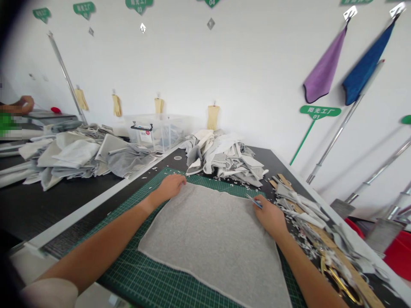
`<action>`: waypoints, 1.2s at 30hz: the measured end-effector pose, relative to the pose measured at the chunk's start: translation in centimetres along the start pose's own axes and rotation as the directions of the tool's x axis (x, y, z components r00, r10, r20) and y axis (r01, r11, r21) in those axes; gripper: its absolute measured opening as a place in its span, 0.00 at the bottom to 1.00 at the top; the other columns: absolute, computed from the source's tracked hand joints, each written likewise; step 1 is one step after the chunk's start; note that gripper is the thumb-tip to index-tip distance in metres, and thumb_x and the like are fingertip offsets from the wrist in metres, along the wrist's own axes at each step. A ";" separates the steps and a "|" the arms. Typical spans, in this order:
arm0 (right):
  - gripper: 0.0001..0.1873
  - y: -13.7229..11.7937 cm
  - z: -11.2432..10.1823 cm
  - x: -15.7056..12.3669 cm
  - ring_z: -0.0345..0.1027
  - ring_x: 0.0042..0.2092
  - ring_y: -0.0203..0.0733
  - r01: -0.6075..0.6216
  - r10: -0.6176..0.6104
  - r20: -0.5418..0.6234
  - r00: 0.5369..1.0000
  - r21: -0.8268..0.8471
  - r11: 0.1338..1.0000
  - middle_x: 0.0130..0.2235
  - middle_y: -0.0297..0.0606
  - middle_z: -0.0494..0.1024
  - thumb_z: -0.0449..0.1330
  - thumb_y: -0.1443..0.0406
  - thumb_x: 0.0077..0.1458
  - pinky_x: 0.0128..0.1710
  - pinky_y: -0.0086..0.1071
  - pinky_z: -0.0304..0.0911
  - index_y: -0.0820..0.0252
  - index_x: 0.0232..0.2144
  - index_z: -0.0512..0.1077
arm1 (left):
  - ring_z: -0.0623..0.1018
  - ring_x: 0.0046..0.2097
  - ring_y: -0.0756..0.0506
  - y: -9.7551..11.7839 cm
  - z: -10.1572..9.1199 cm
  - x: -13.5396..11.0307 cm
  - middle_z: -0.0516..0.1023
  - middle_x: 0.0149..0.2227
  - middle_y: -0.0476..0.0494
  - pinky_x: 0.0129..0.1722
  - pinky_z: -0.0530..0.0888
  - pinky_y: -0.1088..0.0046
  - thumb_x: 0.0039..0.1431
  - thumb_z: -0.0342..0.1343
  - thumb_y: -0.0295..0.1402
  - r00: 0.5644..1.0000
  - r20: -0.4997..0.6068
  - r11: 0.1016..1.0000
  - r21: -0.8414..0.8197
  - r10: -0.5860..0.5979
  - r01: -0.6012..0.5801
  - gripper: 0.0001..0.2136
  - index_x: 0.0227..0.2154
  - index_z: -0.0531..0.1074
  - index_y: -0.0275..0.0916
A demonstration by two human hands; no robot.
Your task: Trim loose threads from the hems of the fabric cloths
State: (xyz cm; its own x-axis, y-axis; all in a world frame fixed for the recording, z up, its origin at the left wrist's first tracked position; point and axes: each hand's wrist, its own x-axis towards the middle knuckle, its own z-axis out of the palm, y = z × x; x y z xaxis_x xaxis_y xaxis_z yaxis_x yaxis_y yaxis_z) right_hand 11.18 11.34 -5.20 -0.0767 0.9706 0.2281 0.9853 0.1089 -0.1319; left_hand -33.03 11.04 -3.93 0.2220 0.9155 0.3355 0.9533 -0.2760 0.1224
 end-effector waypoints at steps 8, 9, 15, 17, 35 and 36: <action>0.21 0.4 0.5 0.6 0.75 0.43 0.50 -0.095 0.094 0.017 0.995 0.058 0.994 0.44 0.39 0.81 0.47 0.51 0.64 0.37 0.34 0.59 0.49 0.52 0.71 | 0.76 0.47 0.40 -1.1 -1.5 -0.6 0.80 0.41 0.40 0.47 0.70 0.66 0.53 0.50 0.21 0.962 0.195 0.980 0.099 -0.191 0.175 0.16 0.41 0.76 0.42; 0.21 0.4 0.4 0.6 0.75 0.44 0.51 -0.105 0.104 0.021 0.994 0.068 0.992 0.44 0.40 0.80 0.48 0.51 0.64 0.37 0.34 0.60 0.50 0.51 0.71 | 0.76 0.48 0.39 -1.3 -1.8 -0.7 0.80 0.41 0.40 0.47 0.70 0.65 0.53 0.50 0.21 0.956 0.208 0.977 0.108 -0.205 0.186 0.16 0.41 0.76 0.42; 0.25 0.3 0.2 0.6 0.74 0.43 0.53 -0.174 0.176 -0.012 0.984 0.087 0.981 0.42 0.42 0.80 0.45 0.48 0.63 0.35 0.35 0.59 0.52 0.49 0.74 | 0.76 0.47 0.37 -0.2 -3.4 -0.3 0.80 0.42 0.38 0.45 0.70 0.65 0.54 0.52 0.26 0.967 0.168 0.977 0.122 -0.192 0.173 0.13 0.41 0.77 0.41; 0.26 0.4 0.1 0.7 0.74 0.45 0.54 -0.219 0.222 -0.024 0.975 0.104 0.970 0.43 0.44 0.80 0.46 0.47 0.63 0.36 0.35 0.59 0.53 0.49 0.74 | 0.77 0.44 0.39 1.2 -4.0 0.5 0.80 0.41 0.40 0.43 0.70 0.67 0.56 0.53 0.30 0.969 0.219 0.993 0.028 -0.117 0.114 0.11 0.40 0.77 0.42; 0.27 1.3 -0.2 0.1 0.71 0.40 0.49 -0.334 0.359 -0.053 0.932 0.260 0.906 0.36 0.41 0.79 0.42 0.49 0.65 0.36 0.34 0.56 0.54 0.37 0.77 | 0.71 0.54 0.35 23.2 6.6 10.0 0.75 0.49 0.32 0.53 0.68 0.59 0.58 0.56 0.45 0.983 0.059 0.941 -0.305 0.174 -0.148 0.21 0.49 0.72 0.36; 0.27 1.2 -0.2 0.1 0.71 0.40 0.48 -0.327 0.351 -0.056 0.935 0.252 0.911 0.36 0.41 0.79 0.42 0.49 0.65 0.36 0.33 0.56 0.54 0.37 0.77 | 0.70 0.54 0.35 23.7 7.4 9.9 0.74 0.50 0.32 0.54 0.68 0.59 0.58 0.57 0.45 0.988 0.046 0.947 -0.295 0.145 -0.125 0.21 0.49 0.72 0.36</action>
State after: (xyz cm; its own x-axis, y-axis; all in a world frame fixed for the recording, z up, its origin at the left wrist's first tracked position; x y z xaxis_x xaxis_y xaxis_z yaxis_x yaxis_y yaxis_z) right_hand 12.38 11.50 -5.19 0.2827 0.9335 0.2205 0.8840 -0.1643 -0.4377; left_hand -6.74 15.74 -4.64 0.3667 0.8783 0.3067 0.8148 -0.4623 0.3498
